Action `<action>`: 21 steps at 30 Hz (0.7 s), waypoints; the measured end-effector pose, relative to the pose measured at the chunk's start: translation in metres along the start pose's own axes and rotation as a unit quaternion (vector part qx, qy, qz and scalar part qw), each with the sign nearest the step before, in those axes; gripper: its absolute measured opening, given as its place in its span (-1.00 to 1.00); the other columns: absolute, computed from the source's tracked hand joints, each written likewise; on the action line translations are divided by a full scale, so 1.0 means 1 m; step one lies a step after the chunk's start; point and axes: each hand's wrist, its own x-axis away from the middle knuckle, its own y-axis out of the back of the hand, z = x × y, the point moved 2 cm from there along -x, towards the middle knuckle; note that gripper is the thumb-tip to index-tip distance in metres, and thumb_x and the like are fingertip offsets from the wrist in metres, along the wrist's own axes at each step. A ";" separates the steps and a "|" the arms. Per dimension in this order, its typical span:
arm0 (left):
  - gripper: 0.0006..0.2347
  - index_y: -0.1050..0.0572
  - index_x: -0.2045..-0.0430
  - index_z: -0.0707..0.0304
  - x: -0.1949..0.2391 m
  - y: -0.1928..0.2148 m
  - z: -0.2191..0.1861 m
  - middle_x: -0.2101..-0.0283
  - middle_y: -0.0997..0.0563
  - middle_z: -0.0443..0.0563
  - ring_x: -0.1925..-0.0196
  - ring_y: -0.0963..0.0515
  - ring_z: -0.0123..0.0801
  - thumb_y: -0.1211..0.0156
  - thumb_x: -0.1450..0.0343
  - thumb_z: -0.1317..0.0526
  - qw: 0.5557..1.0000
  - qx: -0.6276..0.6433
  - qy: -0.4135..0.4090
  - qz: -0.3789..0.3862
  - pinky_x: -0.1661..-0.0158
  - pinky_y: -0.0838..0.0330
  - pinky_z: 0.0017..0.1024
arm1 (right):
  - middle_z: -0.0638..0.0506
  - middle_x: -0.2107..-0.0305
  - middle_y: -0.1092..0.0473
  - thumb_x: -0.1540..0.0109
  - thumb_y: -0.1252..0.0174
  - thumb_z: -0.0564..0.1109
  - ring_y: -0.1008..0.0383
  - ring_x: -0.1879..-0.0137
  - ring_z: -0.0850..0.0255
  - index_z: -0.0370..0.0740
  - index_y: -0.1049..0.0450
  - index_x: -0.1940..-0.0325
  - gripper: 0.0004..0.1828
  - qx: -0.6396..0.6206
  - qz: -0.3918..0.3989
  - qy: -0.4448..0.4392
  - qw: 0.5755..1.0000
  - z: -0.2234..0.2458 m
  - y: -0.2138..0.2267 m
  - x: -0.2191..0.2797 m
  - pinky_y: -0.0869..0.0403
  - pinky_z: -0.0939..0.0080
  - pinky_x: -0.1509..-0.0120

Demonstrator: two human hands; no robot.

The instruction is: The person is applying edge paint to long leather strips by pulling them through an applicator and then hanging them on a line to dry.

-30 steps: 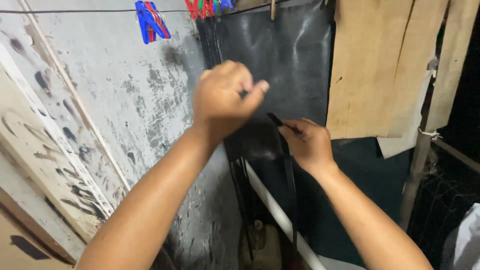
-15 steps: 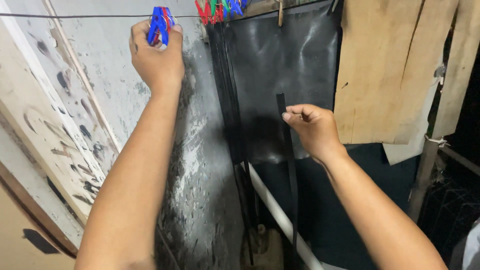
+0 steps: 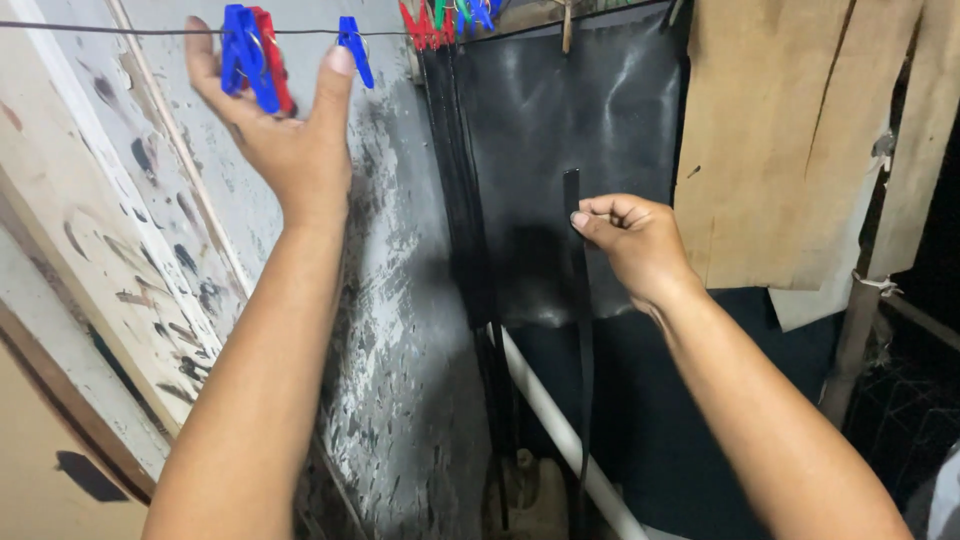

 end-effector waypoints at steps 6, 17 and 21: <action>-0.34 -0.31 -0.10 0.01 -0.004 -0.019 0.009 -0.14 -0.40 -0.09 -0.03 -0.60 -0.39 -0.54 -0.21 -0.14 0.951 -0.196 0.216 0.100 -0.01 -0.55 -0.35 | 0.11 0.38 -0.54 -0.21 -0.35 -0.27 -0.48 0.28 0.43 -0.22 -0.62 0.15 -0.87 -0.018 0.030 0.001 0.999 0.006 -0.011 -0.006 -0.50 0.45 0.15; -0.64 -0.40 -0.15 -0.36 -0.029 -0.026 0.018 -0.21 -0.43 0.10 -0.19 -0.49 -0.01 -0.25 -0.45 0.09 0.912 -0.342 0.081 0.210 -0.03 -0.46 -0.10 | 0.03 0.46 -0.52 -0.25 -0.29 -0.26 -0.54 0.36 0.29 -0.27 -0.59 0.15 -0.91 -0.007 0.074 -0.010 0.997 0.024 -0.033 -0.017 -0.45 0.37 0.23; -0.51 -0.27 -0.36 -0.31 -0.042 -0.019 0.004 -0.35 -0.28 0.10 -0.22 -0.45 -0.02 -0.17 -0.48 0.11 0.870 -0.378 0.096 0.303 -0.07 -0.40 -0.07 | 0.04 0.43 -0.49 -0.25 -0.27 -0.27 -0.56 0.38 0.23 -0.27 -0.57 0.14 -0.90 -0.003 0.085 -0.024 0.996 0.030 -0.043 -0.022 -0.45 0.35 0.21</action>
